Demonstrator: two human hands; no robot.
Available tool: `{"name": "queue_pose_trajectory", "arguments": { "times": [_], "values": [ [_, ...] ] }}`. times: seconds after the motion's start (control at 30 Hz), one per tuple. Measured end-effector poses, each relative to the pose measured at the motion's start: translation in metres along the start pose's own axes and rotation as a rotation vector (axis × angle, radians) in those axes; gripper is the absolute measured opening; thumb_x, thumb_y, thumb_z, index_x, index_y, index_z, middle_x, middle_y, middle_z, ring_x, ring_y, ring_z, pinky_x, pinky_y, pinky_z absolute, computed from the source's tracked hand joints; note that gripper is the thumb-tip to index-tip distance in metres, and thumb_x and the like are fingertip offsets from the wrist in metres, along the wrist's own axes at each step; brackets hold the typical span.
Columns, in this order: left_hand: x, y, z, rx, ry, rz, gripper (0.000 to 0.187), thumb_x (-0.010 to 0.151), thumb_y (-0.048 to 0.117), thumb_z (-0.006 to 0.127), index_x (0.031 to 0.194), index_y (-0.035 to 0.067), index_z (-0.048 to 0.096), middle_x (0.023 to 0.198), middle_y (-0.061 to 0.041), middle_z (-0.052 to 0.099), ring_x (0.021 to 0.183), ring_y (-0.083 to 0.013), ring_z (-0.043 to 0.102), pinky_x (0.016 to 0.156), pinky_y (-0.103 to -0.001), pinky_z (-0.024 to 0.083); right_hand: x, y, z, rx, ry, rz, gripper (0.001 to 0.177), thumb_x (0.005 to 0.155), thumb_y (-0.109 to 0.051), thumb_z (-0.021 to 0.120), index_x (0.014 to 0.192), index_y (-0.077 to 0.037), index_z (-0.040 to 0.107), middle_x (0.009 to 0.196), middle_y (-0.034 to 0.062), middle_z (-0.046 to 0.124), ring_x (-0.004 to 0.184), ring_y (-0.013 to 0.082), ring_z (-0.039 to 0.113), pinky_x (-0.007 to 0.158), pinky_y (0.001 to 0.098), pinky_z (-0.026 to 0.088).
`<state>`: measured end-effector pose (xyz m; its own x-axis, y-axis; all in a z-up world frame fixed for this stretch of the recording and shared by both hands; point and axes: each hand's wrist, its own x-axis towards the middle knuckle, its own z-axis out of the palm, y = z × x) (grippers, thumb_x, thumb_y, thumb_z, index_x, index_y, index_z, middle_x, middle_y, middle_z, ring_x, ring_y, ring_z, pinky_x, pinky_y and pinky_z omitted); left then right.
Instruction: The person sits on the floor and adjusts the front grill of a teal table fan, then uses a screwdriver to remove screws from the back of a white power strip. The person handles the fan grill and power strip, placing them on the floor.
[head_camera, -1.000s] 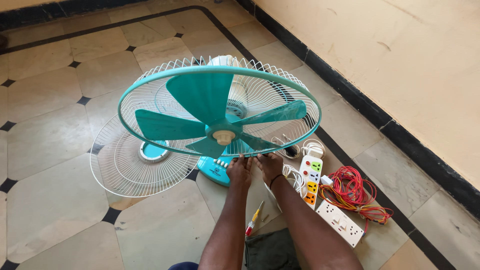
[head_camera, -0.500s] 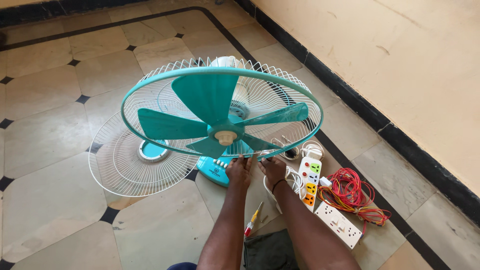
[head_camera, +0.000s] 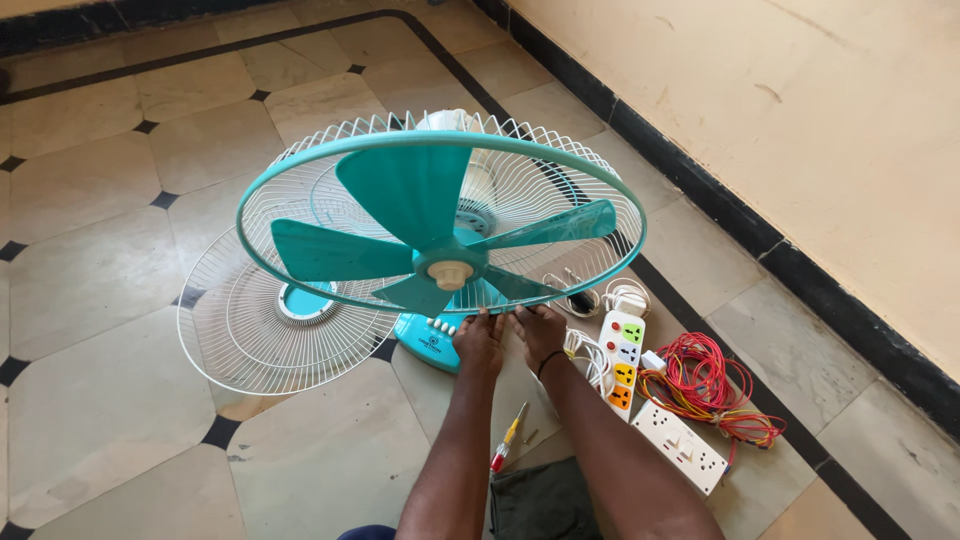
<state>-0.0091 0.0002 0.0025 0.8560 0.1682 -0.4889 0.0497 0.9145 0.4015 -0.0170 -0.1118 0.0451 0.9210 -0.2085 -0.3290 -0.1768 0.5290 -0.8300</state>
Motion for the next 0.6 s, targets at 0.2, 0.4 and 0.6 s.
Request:
{"name": "queue_pose_trajectory", "arguments": {
  "times": [0.2,0.4,0.6],
  "values": [
    [-0.001,0.001,0.001,-0.009,0.006,-0.001,0.017,0.1,0.006,0.06,0.114,-0.004,0.057,0.108,-0.016,0.067,0.098,-0.0289,0.072,0.088,-0.039,0.065,-0.012,-0.005,0.003,0.065,-0.032,0.009,0.016,0.092,0.003,0.066,0.107,0.007,0.068,0.108,0.0099,0.069,0.099,0.0194,0.068,0.096,0.0353,0.061],
    [0.003,0.001,0.001,0.029,0.009,-0.015,0.018,0.1,0.007,0.06,0.115,-0.002,0.059,0.107,-0.014,0.067,0.096,-0.0261,0.071,0.086,-0.037,0.065,-0.005,-0.001,-0.003,0.034,-0.057,0.044,0.015,0.092,-0.001,0.066,0.106,0.004,0.068,0.107,0.0101,0.07,0.1,0.0219,0.069,0.096,0.038,0.06],
    [0.001,0.002,0.004,0.036,0.003,-0.008,0.02,0.101,0.006,0.059,0.119,-0.002,0.058,0.11,-0.014,0.066,0.098,-0.0271,0.071,0.087,-0.038,0.063,-0.003,0.003,0.0,0.044,-0.055,0.108,0.018,0.096,-0.008,0.065,0.11,0.002,0.066,0.107,0.0103,0.07,0.1,0.0227,0.068,0.094,0.0384,0.058]
  ]
}}
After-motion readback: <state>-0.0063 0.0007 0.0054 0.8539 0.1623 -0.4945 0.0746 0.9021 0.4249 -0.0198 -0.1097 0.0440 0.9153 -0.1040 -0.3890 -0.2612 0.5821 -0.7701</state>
